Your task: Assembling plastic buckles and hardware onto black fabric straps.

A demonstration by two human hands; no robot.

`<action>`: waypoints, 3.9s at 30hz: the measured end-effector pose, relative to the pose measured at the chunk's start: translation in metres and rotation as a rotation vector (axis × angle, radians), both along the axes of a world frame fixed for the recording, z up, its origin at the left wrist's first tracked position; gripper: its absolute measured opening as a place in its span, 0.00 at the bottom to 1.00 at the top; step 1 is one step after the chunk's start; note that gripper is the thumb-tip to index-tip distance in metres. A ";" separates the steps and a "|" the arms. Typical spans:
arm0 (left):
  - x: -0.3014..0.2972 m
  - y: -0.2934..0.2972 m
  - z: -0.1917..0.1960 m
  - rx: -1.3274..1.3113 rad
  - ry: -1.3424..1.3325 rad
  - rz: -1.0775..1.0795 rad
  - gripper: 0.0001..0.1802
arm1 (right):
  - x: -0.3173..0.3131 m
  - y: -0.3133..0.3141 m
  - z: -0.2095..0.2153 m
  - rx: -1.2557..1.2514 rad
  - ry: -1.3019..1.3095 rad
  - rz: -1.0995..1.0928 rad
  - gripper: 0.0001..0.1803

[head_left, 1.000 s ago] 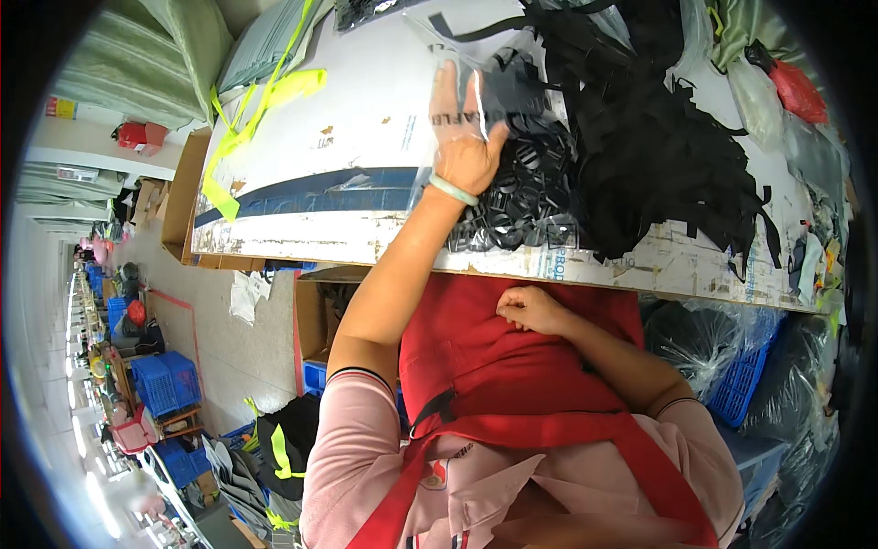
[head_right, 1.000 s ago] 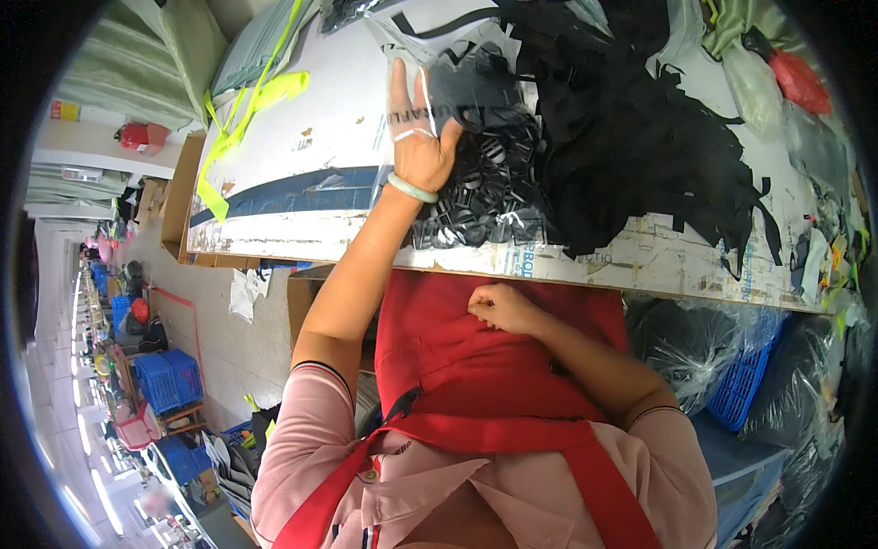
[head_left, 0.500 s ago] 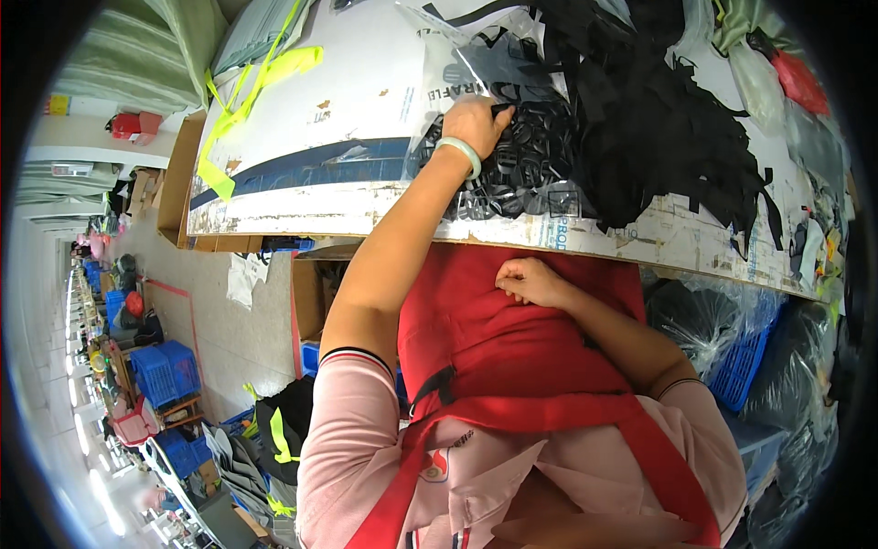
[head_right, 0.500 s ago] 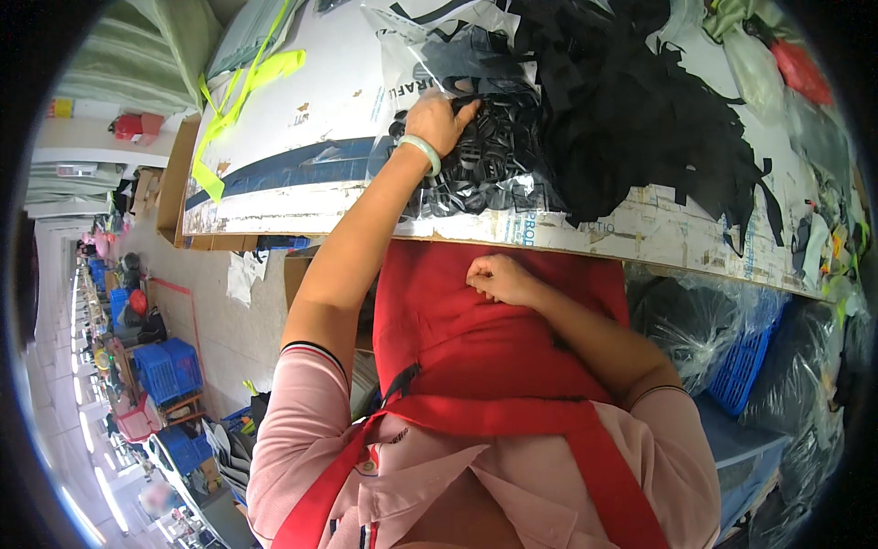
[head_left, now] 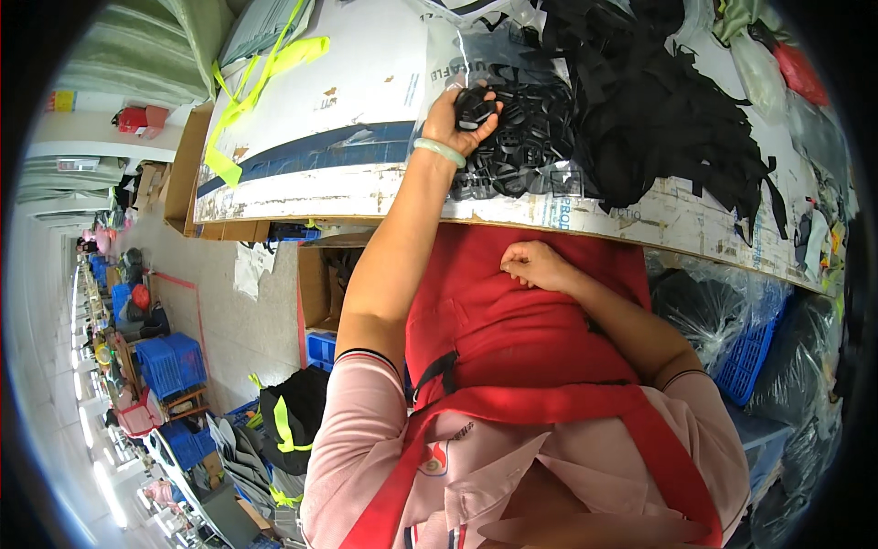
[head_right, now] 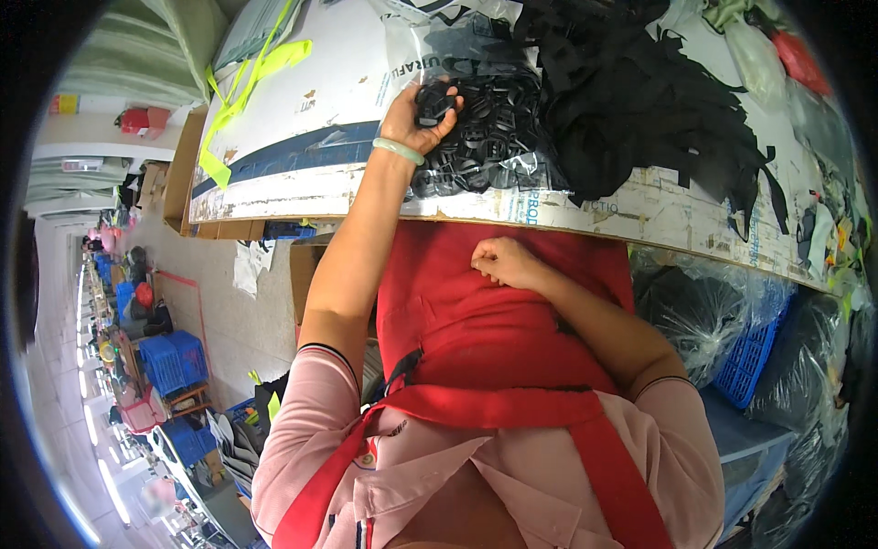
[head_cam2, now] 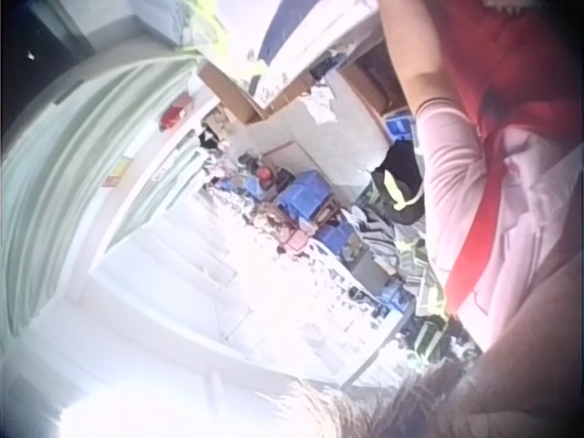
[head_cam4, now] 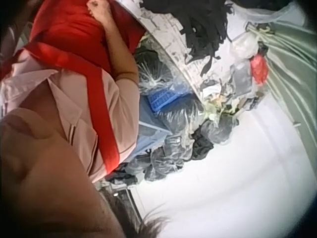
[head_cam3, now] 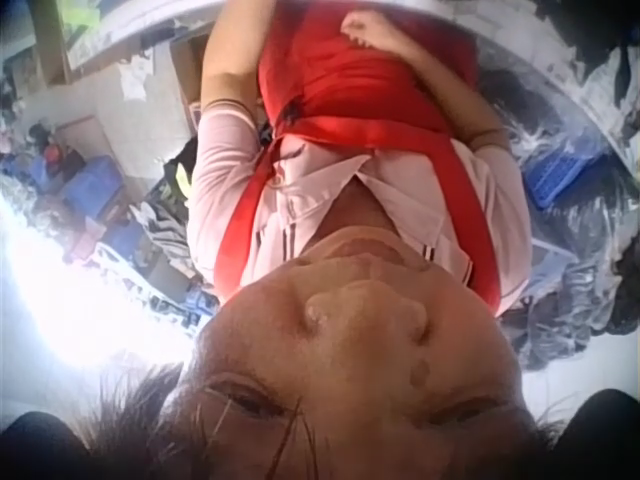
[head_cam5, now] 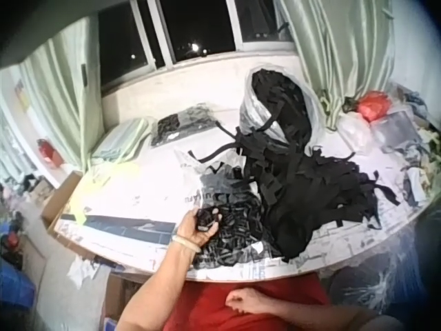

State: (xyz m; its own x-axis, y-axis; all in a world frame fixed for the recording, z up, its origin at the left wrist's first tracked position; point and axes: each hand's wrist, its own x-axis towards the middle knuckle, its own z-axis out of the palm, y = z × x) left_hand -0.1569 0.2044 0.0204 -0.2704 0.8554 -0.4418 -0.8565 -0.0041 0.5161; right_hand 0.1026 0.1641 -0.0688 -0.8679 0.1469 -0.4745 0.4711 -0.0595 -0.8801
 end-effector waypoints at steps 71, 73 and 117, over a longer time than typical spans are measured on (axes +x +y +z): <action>0.160 -0.153 0.013 0.150 -0.008 -0.350 0.22 | 0.070 0.027 0.158 0.639 0.215 -0.307 0.07; 0.164 -0.147 0.021 0.106 -0.067 -0.336 0.21 | 0.072 0.008 0.129 0.451 0.140 -0.233 0.11; 0.150 -0.224 -0.038 0.004 -0.116 -0.074 0.10 | 0.027 -0.024 0.128 -0.003 -0.018 -0.140 0.13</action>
State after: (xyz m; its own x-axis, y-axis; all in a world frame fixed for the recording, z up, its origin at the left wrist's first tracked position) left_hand -0.0069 -0.0196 -0.0179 -0.1539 0.8730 -0.4628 -0.9084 0.0593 0.4139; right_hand 0.1299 0.1400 0.0596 -0.8300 0.2648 -0.4909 0.4740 -0.1289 -0.8710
